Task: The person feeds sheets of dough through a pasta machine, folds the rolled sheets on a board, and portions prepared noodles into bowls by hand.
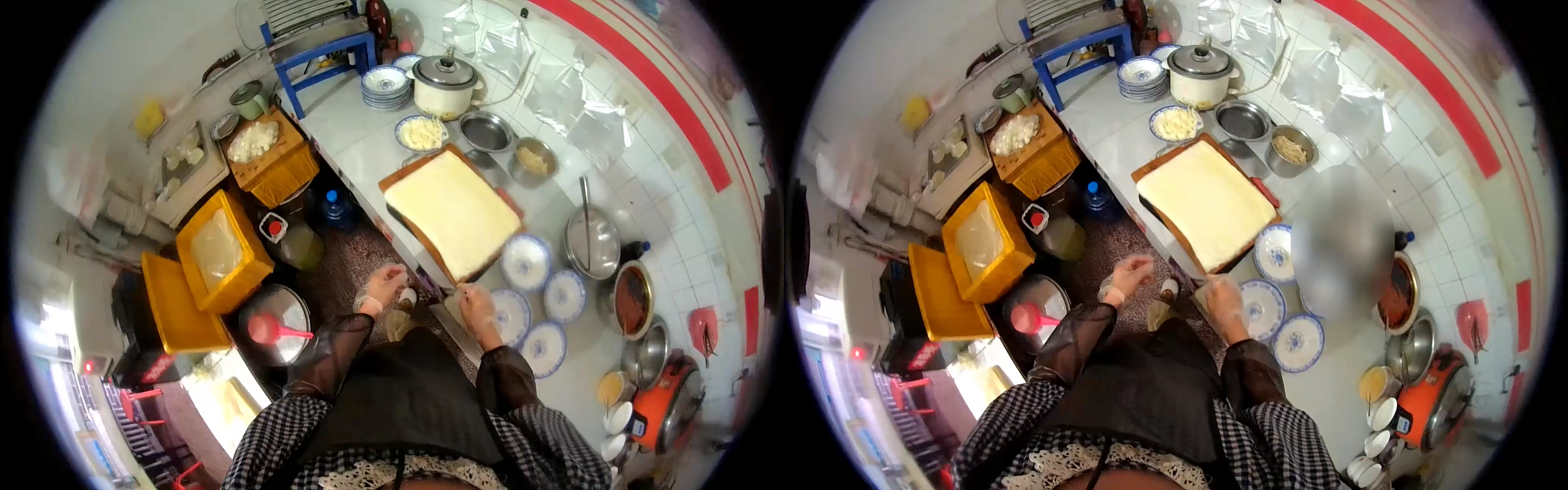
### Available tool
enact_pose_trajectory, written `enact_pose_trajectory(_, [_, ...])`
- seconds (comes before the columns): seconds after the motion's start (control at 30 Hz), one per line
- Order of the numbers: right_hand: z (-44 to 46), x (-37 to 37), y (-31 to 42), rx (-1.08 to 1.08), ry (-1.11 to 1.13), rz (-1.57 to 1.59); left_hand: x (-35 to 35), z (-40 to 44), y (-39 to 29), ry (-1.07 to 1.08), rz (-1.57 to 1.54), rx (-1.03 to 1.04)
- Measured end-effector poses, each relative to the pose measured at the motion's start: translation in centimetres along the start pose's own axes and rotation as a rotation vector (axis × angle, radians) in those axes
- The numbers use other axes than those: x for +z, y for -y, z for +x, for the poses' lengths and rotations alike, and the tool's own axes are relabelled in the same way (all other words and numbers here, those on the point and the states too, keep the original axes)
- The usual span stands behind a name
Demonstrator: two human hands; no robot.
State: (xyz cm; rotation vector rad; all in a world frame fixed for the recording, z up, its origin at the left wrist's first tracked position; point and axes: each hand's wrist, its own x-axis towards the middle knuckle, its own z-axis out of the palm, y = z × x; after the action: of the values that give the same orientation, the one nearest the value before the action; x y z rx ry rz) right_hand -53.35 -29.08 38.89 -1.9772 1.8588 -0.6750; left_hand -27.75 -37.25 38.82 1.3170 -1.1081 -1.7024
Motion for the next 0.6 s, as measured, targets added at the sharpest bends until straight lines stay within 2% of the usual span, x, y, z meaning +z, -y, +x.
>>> enact_pose_trajectory(0.03, [2.4, 0.3, 0.0, 0.019, -0.001, 0.009, -0.9, 1.8, -0.9, -0.024, 0.066, 0.026])
enact_pose_trajectory(0.17, [9.0, 0.5, -0.4, 0.496, -0.094, 0.129, -3.9, 7.4, -3.2, 0.002, 0.149, -0.05])
enact_pose_trajectory(0.2, [9.3, 1.4, -1.0, 0.535, -0.113, 0.126, -4.2, 9.4, -3.7, 0.042, 0.161, -0.061])
enact_pose_trajectory(0.27, [8.2, 3.2, -2.0, 0.447, -0.369, 0.0, -3.8, 11.9, -3.3, 0.043, 0.082, -0.047])
enact_pose_trajectory(0.3, [8.5, 1.5, -0.4, 0.481, -0.376, -0.009, -3.2, 13.2, -3.8, 0.08, 0.206, -0.041])
enact_pose_trajectory(0.33, [8.5, -0.3, 1.4, 0.609, -0.338, 0.064, -2.4, 14.2, -4.3, 0.111, 0.222, -0.051])
enact_pose_trajectory(0.37, [9.1, -1.5, 2.9, 0.739, -0.306, 0.143, -0.9, 14.7, -6.1, 0.197, 0.325, -0.013])
enact_pose_trajectory(0.43, [8.1, 3.7, -0.5, 0.859, -0.317, 0.111, 1.5, 17.3, -7.6, 0.429, 0.559, 0.038])
enact_pose_trajectory(0.47, [7.3, 6.0, -1.4, 0.953, -0.295, 0.077, 2.9, 18.6, -7.5, 0.482, 0.581, 0.032])
enact_pose_trajectory(0.5, [7.3, 5.6, 0.1, 1.014, -0.316, 0.088, 4.2, 19.4, -7.0, 0.625, 0.635, 0.044])
enact_pose_trajectory(0.53, [8.3, 3.7, 2.1, 1.123, -0.446, 0.435, 5.2, 19.9, -6.7, 0.775, 0.688, 0.06])
enact_pose_trajectory(0.6, [10.0, 2.7, 2.8, 1.226, -0.67, 0.785, 7.9, 20.8, -6.8, 0.975, 0.81, 0.057])
